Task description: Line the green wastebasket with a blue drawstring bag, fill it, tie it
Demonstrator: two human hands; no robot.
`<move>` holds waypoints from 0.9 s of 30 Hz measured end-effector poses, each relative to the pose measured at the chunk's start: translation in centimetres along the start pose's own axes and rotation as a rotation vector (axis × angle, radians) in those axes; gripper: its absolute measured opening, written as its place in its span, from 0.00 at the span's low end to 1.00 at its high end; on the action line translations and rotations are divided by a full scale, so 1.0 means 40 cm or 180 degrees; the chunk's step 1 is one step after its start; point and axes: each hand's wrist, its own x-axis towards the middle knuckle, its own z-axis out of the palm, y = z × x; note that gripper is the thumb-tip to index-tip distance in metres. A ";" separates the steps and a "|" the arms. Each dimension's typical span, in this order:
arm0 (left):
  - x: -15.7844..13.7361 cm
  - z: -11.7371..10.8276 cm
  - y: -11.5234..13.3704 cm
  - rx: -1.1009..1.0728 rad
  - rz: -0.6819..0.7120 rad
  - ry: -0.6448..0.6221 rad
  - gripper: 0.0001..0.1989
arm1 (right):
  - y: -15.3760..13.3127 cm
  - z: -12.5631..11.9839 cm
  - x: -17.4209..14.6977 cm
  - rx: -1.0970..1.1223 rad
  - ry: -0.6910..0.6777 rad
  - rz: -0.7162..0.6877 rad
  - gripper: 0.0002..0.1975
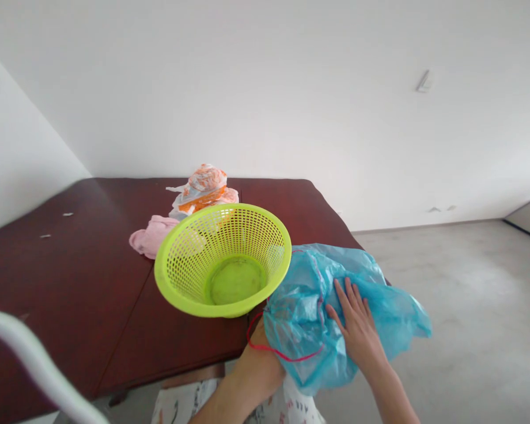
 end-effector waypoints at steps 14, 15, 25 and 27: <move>-0.098 -0.086 -0.046 -0.0054 -0.0094 -0.0504 0.27 | -0.010 0.095 0.371 -0.0727 -0.0767 0.0031 0.38; -0.103 -0.086 -0.058 -0.0029 -0.0119 -0.0489 0.26 | -0.011 0.103 0.403 -0.0725 -0.0775 0.0030 0.38; -0.105 -0.014 -0.073 0.0340 -0.0135 -0.0011 0.22 | -0.052 0.139 0.656 -0.0409 -0.0560 0.0215 0.39; -0.110 0.000 -0.082 0.0384 -0.0081 0.0074 0.21 | -0.061 0.120 0.661 -0.0361 -0.0447 0.0148 0.40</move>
